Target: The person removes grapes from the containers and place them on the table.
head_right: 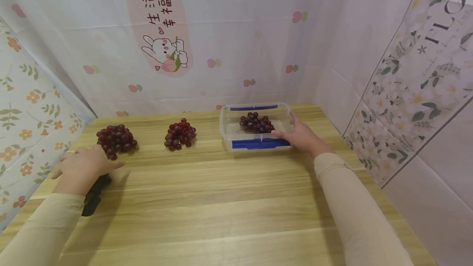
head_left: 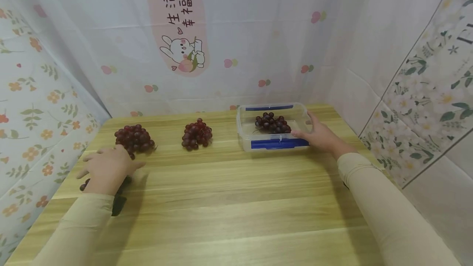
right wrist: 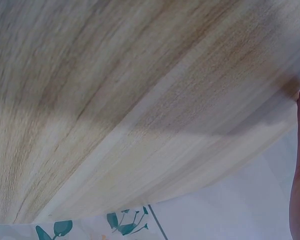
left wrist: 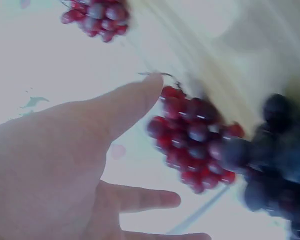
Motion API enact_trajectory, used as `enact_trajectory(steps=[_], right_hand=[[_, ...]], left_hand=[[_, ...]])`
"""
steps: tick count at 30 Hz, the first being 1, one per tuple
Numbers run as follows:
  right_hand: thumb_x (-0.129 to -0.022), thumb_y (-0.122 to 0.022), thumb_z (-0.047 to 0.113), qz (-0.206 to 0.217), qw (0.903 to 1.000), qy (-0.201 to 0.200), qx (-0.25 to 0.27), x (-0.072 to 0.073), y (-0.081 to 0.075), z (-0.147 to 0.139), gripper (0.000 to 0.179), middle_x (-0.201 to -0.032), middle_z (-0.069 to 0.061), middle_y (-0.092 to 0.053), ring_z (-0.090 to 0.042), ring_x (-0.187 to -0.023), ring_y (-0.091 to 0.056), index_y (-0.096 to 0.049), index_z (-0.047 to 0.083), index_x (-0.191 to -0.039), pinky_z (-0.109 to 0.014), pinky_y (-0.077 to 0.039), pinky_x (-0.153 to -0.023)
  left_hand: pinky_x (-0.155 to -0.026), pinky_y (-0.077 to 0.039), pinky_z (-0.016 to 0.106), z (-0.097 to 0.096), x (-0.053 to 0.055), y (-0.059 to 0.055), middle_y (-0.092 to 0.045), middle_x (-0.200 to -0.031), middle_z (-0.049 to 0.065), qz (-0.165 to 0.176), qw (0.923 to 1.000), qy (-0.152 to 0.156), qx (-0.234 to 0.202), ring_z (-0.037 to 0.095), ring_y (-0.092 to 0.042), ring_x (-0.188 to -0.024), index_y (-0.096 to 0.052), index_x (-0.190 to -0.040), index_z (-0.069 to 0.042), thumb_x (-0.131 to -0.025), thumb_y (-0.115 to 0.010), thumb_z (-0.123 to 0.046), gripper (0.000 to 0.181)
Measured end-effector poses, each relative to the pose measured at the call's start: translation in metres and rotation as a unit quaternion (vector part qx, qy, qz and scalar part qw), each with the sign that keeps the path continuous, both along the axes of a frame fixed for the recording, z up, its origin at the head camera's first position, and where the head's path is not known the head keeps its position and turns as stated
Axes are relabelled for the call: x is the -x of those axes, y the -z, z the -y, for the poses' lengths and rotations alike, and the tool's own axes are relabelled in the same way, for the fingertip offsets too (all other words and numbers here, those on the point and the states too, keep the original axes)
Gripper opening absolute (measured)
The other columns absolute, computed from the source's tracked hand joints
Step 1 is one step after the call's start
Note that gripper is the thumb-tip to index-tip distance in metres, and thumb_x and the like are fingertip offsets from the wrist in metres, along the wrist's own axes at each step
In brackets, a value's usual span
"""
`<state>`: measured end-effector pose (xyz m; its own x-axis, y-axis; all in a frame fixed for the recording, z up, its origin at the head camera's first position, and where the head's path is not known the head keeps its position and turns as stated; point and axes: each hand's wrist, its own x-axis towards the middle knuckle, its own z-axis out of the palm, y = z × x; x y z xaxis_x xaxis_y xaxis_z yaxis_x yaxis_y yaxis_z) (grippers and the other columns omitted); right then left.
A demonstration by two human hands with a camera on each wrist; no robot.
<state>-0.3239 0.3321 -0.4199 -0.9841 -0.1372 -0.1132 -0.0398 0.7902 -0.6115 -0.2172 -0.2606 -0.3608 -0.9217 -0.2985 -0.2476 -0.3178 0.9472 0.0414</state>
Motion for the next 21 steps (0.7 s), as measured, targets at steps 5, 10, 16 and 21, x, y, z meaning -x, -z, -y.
enact_trajectory(steps=[5,10,16,21], right_hand=[[-0.097,-0.063,0.071,0.000,1.0000,0.001,-0.001,0.001,0.001,0.000,0.121,-0.172,-0.033,-0.023,-0.059,-0.156,-0.027,0.017,0.018,-0.170,-0.075,-0.022,-0.125],[-0.097,-0.062,0.070,-0.001,1.0000,0.000,-0.005,0.001,-0.001,0.000,0.120,-0.171,-0.034,-0.024,-0.060,-0.155,-0.027,0.017,0.016,-0.170,-0.075,-0.022,-0.125],[-0.098,-0.063,0.067,-0.004,1.0000,-0.001,-0.003,-0.001,-0.001,0.000,0.119,-0.171,-0.034,-0.024,-0.059,-0.155,-0.027,0.016,0.016,-0.170,-0.075,-0.023,-0.124],[-0.098,-0.063,0.069,-0.003,1.0000,-0.001,-0.002,-0.002,-0.001,0.000,0.120,-0.171,-0.034,-0.024,-0.059,-0.155,-0.027,0.016,0.016,-0.170,-0.075,-0.023,-0.124]], left_hand=[[-0.091,-0.041,0.091,-0.029,0.014,-0.014,-0.025,-0.145,0.062,-0.016,0.9989,0.043,0.008,0.085,-0.025,-0.131,-0.027,-0.158,0.015,-0.101,-0.056,-0.065,0.103],[-0.100,-0.040,0.088,-0.070,0.032,-0.028,-0.028,-0.153,0.053,-0.019,0.9954,0.089,0.029,0.078,-0.025,-0.140,-0.034,-0.160,0.007,-0.103,-0.055,-0.061,0.092],[-0.109,-0.039,0.082,-0.122,0.051,-0.044,-0.041,-0.155,0.044,-0.037,0.9884,0.135,0.059,0.067,-0.036,-0.143,-0.046,-0.158,0.000,-0.105,-0.056,-0.058,0.079],[-0.111,-0.043,0.076,-0.160,0.064,-0.057,-0.052,-0.151,0.033,-0.054,0.9786,0.182,0.079,0.057,-0.046,-0.141,-0.050,-0.157,-0.011,-0.105,-0.057,-0.055,0.068]])
